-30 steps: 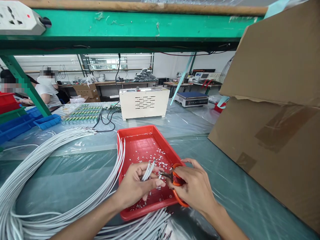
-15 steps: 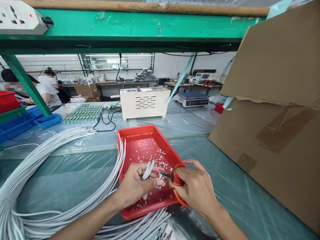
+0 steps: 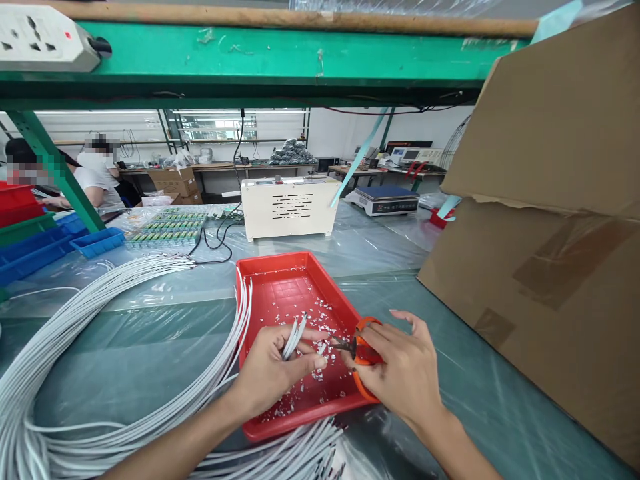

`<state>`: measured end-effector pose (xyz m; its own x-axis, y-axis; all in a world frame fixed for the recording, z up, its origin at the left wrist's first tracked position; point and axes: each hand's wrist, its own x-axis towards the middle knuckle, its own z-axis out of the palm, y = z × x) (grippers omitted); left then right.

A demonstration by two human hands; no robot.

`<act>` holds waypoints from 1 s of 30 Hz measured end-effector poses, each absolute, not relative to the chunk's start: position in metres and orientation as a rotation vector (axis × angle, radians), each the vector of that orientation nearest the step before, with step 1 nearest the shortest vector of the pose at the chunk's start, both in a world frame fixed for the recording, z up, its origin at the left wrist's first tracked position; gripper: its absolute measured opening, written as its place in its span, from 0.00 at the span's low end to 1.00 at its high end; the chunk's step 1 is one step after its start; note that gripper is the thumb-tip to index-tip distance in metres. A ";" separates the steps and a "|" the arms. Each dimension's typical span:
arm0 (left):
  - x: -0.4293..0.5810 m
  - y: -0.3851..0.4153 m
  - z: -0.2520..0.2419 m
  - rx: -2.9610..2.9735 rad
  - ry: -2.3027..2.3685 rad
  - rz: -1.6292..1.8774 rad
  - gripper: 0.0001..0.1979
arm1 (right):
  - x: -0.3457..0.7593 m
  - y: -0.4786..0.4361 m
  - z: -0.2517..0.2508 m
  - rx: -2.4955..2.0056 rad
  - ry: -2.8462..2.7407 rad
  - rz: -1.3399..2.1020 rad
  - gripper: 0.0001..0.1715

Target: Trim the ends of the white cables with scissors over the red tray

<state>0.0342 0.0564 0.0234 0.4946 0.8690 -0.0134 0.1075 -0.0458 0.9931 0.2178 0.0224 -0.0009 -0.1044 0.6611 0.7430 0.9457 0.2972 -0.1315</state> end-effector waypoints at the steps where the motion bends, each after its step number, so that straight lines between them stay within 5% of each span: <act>1: 0.034 0.056 0.023 1.524 0.895 0.785 0.15 | 0.218 0.023 -0.001 -1.446 -1.852 -0.488 0.11; 26: 0.033 0.054 0.018 1.723 0.954 0.899 0.15 | 0.217 0.019 -0.001 -1.368 -1.922 -0.700 0.18; 30: 0.033 0.055 0.019 1.696 0.938 0.886 0.18 | 0.215 0.020 -0.004 -1.317 -1.780 -0.449 0.19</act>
<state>0.0327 0.0549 0.0194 0.4383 0.8888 0.1335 0.1843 -0.2342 0.9546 0.2145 0.0197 -0.0037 -0.0796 0.5973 0.7980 0.9044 0.3799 -0.1942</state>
